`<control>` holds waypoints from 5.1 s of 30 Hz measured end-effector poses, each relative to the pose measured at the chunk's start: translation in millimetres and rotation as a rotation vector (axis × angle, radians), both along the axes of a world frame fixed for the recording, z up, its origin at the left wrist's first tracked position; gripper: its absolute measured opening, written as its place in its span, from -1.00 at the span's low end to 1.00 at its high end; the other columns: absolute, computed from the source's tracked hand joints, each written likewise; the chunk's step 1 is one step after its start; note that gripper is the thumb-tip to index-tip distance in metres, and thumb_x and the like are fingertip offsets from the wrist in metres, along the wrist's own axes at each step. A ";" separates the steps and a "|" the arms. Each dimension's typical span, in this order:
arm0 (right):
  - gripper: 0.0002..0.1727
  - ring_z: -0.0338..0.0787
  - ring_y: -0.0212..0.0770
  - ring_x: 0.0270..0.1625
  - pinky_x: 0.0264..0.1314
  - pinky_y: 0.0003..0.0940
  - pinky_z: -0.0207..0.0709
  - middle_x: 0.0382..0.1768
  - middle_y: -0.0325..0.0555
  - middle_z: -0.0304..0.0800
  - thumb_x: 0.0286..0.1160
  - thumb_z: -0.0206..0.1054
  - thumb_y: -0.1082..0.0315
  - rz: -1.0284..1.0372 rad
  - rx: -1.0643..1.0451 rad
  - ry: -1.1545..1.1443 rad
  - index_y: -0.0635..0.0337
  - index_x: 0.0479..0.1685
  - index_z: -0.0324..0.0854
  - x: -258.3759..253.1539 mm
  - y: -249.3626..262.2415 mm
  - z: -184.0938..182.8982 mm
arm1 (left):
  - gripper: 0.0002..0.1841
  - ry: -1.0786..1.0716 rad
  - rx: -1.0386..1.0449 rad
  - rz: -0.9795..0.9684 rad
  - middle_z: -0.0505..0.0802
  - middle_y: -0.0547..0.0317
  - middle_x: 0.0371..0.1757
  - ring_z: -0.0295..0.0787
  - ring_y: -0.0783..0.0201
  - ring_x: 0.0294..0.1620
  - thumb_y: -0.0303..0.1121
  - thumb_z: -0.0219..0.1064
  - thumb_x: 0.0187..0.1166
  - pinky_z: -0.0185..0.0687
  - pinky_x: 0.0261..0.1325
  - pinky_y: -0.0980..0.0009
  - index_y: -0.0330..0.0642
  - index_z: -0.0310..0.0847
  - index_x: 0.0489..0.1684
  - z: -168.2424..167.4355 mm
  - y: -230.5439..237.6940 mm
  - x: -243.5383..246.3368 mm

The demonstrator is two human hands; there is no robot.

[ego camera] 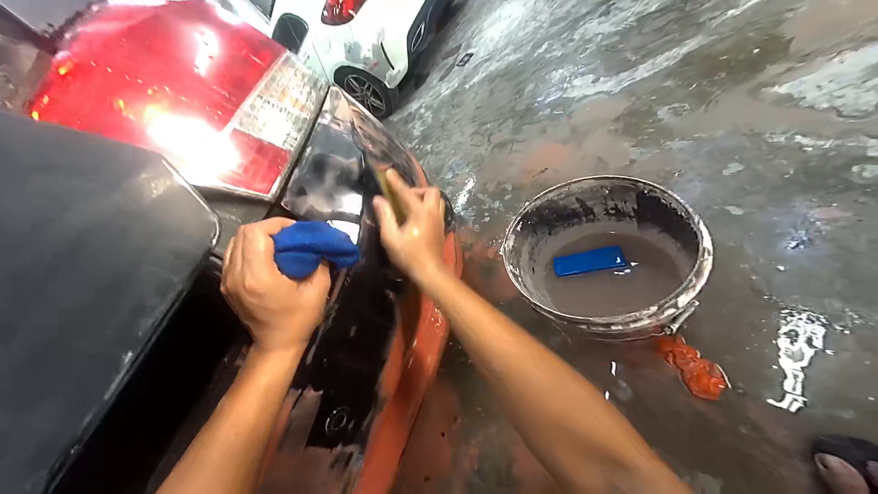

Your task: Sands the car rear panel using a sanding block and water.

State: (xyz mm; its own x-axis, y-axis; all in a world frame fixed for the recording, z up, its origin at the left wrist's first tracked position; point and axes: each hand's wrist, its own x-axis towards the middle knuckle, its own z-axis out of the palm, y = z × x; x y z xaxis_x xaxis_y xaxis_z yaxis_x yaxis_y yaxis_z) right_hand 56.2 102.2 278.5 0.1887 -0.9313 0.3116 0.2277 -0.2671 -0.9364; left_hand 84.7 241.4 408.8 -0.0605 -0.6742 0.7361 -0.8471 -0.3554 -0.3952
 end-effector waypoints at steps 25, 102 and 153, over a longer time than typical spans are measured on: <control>-0.39 0.62 0.05 0.29 0.26 0.12 0.53 0.24 0.04 0.67 0.50 0.31 -0.21 0.067 0.154 -0.098 -0.33 0.56 0.62 6.1 -5.0 -46.7 | -0.60 -0.009 0.014 -0.114 0.83 -0.08 0.01 0.75 0.10 0.13 -0.17 0.45 0.36 0.57 0.24 0.19 -0.26 0.64 0.04 0.8 2.6 5.0; -0.39 0.58 -0.09 0.14 0.16 -0.03 0.53 0.09 -0.05 0.59 0.60 0.26 -0.13 0.094 0.076 -0.064 -0.22 0.63 0.55 -0.2 -3.0 -71.1 | -0.57 0.048 -0.003 -0.066 0.86 0.08 0.05 0.74 0.13 0.14 -0.12 0.56 0.25 0.58 0.23 0.12 -0.15 0.77 0.04 -0.3 0.4 1.8; -0.41 0.54 0.05 0.46 0.39 0.11 0.53 0.46 0.07 0.52 0.60 0.24 -0.07 -0.051 -0.308 -0.077 -0.29 0.66 0.49 -29.7 49.1 -17.6 | -0.59 0.115 -0.137 -0.249 0.77 0.02 0.26 0.70 0.19 0.35 -0.41 0.39 0.42 0.64 0.43 0.21 -0.28 0.60 0.26 -5.3 -10.3 3.7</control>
State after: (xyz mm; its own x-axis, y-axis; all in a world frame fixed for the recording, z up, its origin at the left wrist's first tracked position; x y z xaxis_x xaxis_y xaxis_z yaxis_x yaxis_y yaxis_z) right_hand 26.5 151.3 260.9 0.1091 -0.7986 0.5918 0.2735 -0.5483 -0.7903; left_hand 88.4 231.1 403.6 -0.1224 -0.5429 0.8308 -0.9512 -0.1748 -0.2544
